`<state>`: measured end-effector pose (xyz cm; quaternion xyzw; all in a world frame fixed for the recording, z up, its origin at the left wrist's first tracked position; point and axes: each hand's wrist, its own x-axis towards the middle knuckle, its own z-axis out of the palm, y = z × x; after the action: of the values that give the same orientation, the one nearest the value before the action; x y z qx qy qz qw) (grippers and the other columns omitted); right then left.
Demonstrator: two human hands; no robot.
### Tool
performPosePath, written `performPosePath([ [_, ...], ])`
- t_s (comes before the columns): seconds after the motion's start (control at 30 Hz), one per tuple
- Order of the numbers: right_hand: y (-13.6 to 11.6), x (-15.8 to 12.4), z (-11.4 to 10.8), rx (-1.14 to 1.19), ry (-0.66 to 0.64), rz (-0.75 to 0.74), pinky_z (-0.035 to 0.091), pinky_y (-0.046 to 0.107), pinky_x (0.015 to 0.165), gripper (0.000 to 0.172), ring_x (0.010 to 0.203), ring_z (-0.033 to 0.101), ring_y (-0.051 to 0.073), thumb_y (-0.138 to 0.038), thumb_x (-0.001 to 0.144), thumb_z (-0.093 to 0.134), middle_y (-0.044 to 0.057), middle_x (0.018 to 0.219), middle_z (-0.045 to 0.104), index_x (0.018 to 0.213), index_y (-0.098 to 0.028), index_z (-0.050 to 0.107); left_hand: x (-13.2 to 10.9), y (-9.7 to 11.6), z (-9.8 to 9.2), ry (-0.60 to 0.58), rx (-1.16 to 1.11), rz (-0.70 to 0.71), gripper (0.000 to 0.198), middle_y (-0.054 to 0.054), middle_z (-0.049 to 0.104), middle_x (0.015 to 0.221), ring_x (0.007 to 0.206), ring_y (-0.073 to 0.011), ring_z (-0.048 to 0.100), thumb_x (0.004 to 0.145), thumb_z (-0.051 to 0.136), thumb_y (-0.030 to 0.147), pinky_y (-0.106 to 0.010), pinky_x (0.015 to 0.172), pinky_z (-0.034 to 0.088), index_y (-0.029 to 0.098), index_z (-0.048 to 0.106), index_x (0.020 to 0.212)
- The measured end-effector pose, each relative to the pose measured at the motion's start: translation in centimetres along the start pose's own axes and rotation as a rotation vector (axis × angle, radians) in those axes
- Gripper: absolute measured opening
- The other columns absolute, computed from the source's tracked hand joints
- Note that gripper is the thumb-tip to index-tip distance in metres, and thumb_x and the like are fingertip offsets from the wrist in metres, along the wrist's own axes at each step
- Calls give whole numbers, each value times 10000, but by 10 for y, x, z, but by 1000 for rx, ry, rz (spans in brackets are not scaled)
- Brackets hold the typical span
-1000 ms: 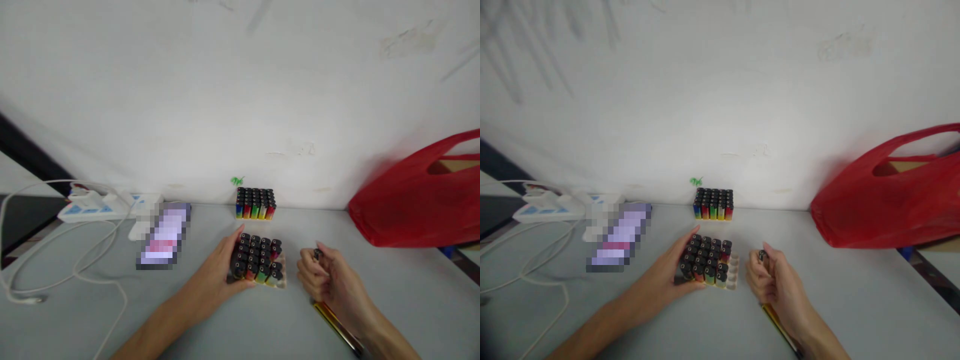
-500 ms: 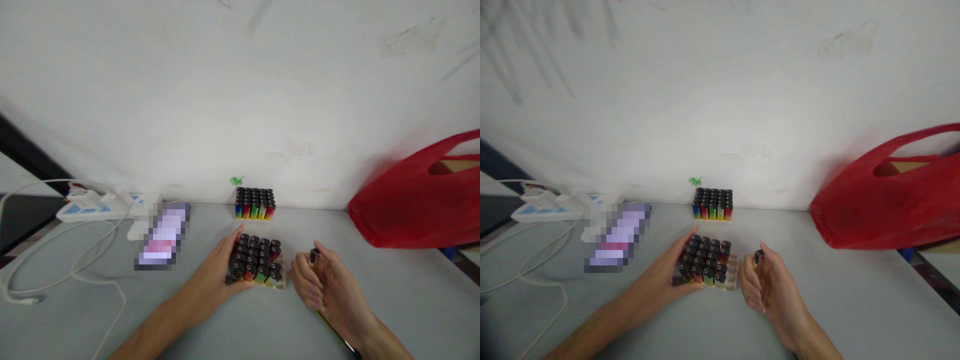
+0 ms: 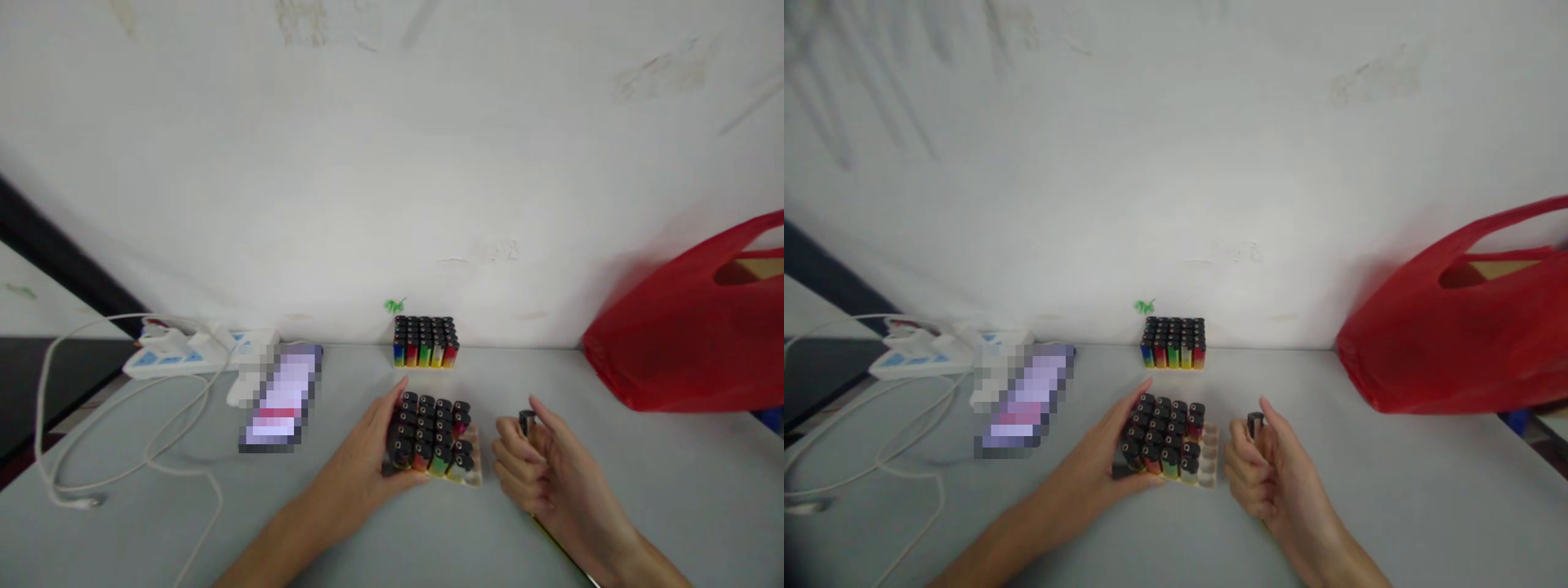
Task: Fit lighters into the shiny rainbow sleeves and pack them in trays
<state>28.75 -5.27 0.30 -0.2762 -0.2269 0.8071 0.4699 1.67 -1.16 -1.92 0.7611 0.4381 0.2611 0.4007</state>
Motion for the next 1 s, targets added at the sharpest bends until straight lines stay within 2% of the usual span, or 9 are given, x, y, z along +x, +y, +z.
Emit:
performPosePath([
  [0.17,3,2,-2,-12,-8,12,135,212,420,595,470,92,65,-636,1007,596,-110,570,208,641,-233,359,0,-3,0,-8,13,-12,1046,-136,419,1710,1555,-376,431,894,866,358,-598,1324,302,312,213,1710],
  [0.53,10,0,-5,-50,85,16,125,209,402,569,455,72,62,-605,937,679,-122,546,175,646,-241,354,-1,-4,0,6,-18,-26,1068,-116,404,1727,1575,-391,403,870,876,307,-608,1334,279,335,226,1717],
  [0.83,5,6,-2,-116,8,65,102,184,383,630,449,63,54,-746,923,652,-125,543,172,666,-227,404,-2,-8,2,2,-4,-23,1065,-112,390,1734,1580,-383,396,874,880,338,-591,1338,279,344,222,1712],
  [1.0,7,3,-5,-193,155,25,135,189,420,555,485,88,70,-750,947,617,-113,597,224,804,-220,535,-1,-5,1,-16,-2,-39,1089,-106,388,1733,1579,-365,395,871,884,319,-567,1341,274,345,196,1714],
])
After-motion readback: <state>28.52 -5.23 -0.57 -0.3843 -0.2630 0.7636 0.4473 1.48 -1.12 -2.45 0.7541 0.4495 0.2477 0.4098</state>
